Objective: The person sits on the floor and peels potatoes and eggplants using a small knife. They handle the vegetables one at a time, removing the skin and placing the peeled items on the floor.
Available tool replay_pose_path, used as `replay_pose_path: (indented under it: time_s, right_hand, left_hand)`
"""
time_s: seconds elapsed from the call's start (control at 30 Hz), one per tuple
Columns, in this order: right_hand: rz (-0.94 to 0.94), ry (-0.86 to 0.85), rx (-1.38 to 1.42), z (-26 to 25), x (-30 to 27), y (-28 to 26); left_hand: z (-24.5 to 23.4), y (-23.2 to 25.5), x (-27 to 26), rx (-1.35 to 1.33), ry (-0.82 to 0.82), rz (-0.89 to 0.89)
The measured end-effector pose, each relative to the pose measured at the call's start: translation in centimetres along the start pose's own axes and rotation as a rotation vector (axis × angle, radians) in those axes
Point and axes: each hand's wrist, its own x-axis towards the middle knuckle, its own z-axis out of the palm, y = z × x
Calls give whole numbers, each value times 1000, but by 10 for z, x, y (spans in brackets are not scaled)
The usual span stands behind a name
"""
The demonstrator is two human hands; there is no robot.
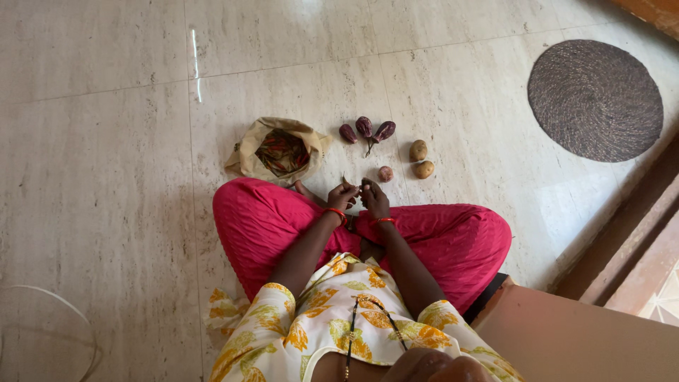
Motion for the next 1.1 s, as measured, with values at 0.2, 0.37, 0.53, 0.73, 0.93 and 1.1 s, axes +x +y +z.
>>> replay_pose_path:
  time_s: [0.2,0.37,0.53,0.73,0.93,1.1]
  right_hand:
    - [-79,-193,-43,8,-3,0]
    - [54,-122,-230,7,-3,-1]
    - [-65,-84,-232,5,1,-2]
    - [-136,-32,-223,1,1,-3]
    - [-15,49,-322,-4,2,-4]
    - [3,52,-391,-6,-1,-3]
  left_hand:
    - [0,2,-2,-110,5,63]
    - [4,2,-1,-4,115,107]
    - [2,1,-3,56,95,161]
    - [0,2,-2,51,58,92]
    - [-3,2,-2,68,-46,18]
    - [-3,2,-2,22,-81,-74]
